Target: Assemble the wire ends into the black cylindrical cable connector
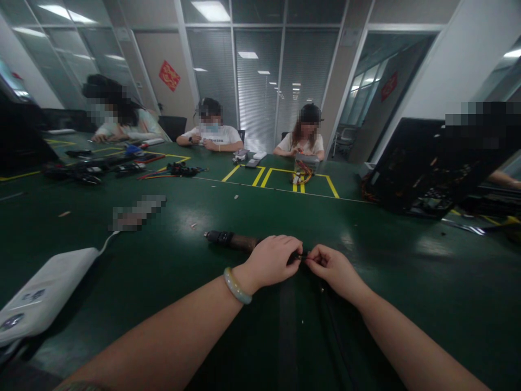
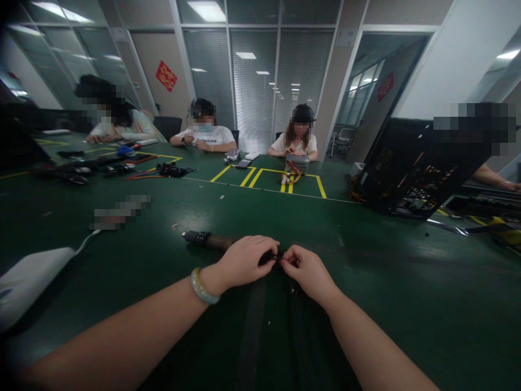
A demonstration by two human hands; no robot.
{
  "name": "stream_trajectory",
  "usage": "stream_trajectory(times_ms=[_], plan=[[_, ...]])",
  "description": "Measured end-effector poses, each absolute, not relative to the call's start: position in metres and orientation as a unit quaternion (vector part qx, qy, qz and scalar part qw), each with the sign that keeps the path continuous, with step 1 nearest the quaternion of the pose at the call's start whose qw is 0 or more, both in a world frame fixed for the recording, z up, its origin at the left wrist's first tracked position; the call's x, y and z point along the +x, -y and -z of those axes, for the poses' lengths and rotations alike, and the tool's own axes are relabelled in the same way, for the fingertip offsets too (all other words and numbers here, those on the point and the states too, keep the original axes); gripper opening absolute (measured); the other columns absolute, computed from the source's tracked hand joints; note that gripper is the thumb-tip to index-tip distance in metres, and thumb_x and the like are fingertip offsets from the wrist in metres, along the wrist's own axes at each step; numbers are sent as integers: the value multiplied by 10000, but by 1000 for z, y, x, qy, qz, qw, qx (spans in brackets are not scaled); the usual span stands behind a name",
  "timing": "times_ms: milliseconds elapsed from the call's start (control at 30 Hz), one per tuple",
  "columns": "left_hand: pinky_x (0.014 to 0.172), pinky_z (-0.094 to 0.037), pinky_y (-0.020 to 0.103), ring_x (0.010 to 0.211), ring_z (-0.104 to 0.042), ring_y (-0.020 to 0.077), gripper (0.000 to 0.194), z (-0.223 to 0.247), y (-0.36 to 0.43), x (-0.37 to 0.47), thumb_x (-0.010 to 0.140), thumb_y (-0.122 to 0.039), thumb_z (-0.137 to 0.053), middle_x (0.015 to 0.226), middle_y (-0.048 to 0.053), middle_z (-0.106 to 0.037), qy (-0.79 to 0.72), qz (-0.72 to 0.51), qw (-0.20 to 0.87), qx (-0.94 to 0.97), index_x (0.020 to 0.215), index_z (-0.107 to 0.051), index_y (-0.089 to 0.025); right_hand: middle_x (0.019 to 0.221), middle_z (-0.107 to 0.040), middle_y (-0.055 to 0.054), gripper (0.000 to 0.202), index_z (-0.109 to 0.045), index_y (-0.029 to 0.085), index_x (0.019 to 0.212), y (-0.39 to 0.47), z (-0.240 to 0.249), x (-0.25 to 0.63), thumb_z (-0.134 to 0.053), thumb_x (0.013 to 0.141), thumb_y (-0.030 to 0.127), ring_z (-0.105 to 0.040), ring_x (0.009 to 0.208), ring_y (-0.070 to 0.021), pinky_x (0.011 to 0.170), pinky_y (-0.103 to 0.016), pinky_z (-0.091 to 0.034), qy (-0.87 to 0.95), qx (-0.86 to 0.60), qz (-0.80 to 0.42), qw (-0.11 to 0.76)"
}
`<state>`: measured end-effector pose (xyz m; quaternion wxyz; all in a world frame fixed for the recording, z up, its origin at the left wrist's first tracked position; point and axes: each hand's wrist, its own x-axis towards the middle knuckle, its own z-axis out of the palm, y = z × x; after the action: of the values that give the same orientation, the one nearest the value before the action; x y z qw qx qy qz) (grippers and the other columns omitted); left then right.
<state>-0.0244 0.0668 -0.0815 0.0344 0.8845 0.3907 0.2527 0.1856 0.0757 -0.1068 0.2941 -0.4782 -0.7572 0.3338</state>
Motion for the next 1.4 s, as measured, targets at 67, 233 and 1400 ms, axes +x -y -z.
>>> stream_trajectory(times_ms=[67, 233, 1400], plan=[[917, -458, 380, 1017, -595, 221, 129, 81, -66, -24, 867, -272, -616, 1065, 49, -634, -399, -254, 34, 880, 962, -570, -198, 746, -654, 11, 85, -622, 194, 816, -76, 107, 186, -602, 845, 272, -585, 665, -152, 586, -235, -416, 757, -477, -335, 295], [930, -447, 359, 1090, -564, 199, 47, 79, -67, -25, 872, -181, -596, 1131, 16, -624, -373, -229, 25, 899, 902, -590, -216, 748, -655, 10, 82, -620, 197, 812, -77, 109, 187, -599, 844, 270, -584, 667, -153, 596, -238, -421, 757, -476, -336, 295], [963, -442, 391, 1113, -557, 227, 159, 86, -71, -26, 841, -282, -677, 1186, 52, -602, -396, -241, 35, 885, 928, -576, -195, 754, -650, 8, 98, -619, 197, 824, -73, 101, 184, -599, 859, 286, -584, 677, -157, 591, -242, -416, 753, -483, -346, 283]])
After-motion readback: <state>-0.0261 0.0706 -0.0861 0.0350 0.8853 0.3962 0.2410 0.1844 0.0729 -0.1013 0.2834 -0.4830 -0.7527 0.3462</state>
